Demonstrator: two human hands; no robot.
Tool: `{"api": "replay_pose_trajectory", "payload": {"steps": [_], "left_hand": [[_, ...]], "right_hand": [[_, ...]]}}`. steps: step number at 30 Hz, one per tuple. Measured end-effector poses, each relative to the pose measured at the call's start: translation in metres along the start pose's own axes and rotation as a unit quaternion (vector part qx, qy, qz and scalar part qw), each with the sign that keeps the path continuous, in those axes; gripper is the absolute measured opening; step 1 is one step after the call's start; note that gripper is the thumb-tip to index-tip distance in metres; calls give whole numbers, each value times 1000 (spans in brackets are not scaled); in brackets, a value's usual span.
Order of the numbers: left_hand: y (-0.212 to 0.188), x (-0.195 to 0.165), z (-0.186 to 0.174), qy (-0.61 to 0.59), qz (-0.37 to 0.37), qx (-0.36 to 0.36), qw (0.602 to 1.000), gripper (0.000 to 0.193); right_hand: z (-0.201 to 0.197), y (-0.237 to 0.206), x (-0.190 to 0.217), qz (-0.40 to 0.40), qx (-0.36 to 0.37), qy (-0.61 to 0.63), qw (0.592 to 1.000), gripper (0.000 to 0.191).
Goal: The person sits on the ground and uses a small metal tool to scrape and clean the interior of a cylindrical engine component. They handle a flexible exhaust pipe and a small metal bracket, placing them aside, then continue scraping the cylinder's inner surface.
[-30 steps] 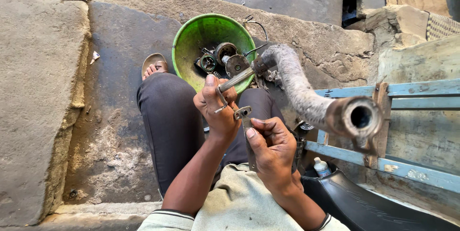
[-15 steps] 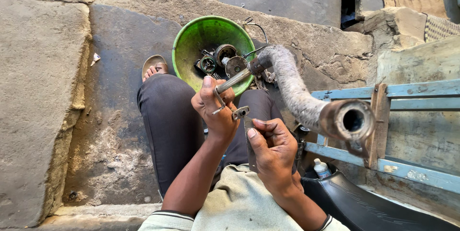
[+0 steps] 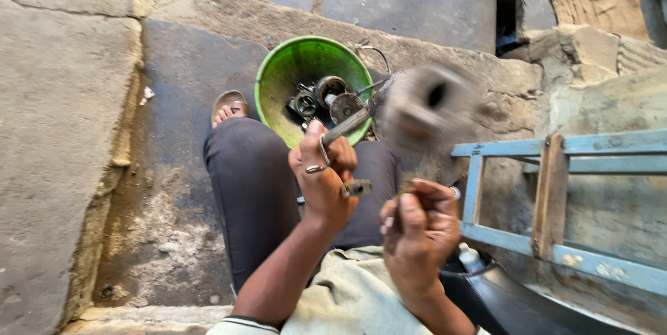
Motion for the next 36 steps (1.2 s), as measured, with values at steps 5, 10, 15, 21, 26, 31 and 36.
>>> {"api": "replay_pose_trajectory", "payload": {"steps": [5, 10, 15, 21, 26, 31, 36], "left_hand": [[-53, -42, 56, 364, 103, 293, 878, 65], [-102, -29, 71, -185, -180, 100, 961, 54], [-97, -25, 61, -156, -177, 88, 968, 54], [-76, -21, 56, -106, -97, 34, 989, 53], [-104, -21, 67, -144, -133, 64, 979, 53], [-115, -23, 70, -171, -212, 109, 956, 52], [-91, -28, 52, -108, -131, 56, 984, 51]], "right_hand": [[-33, 18, -1, 16, -71, -35, 997, 24], [-61, 17, -12, 7, -56, -50, 997, 26], [-72, 11, -13, 96, -35, -45, 994, 34], [-51, 5, 6, 81, -89, -13, 993, 52], [-47, 6, 18, 90, -4, -1, 996, 37], [-49, -3, 22, 51, 26, 9, 998, 23], [-46, -22, 54, -46, -40, -183, 981, 36]]}}
Point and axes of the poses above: each hand's wrist, its own y-axis towards the middle knuckle, its own z-axis out of the palm, x = y × z, the point moved 4 cm from there along y, towards the middle knuckle, and after that the axes turned 11 degrees about -y, right-handed, at the moved point
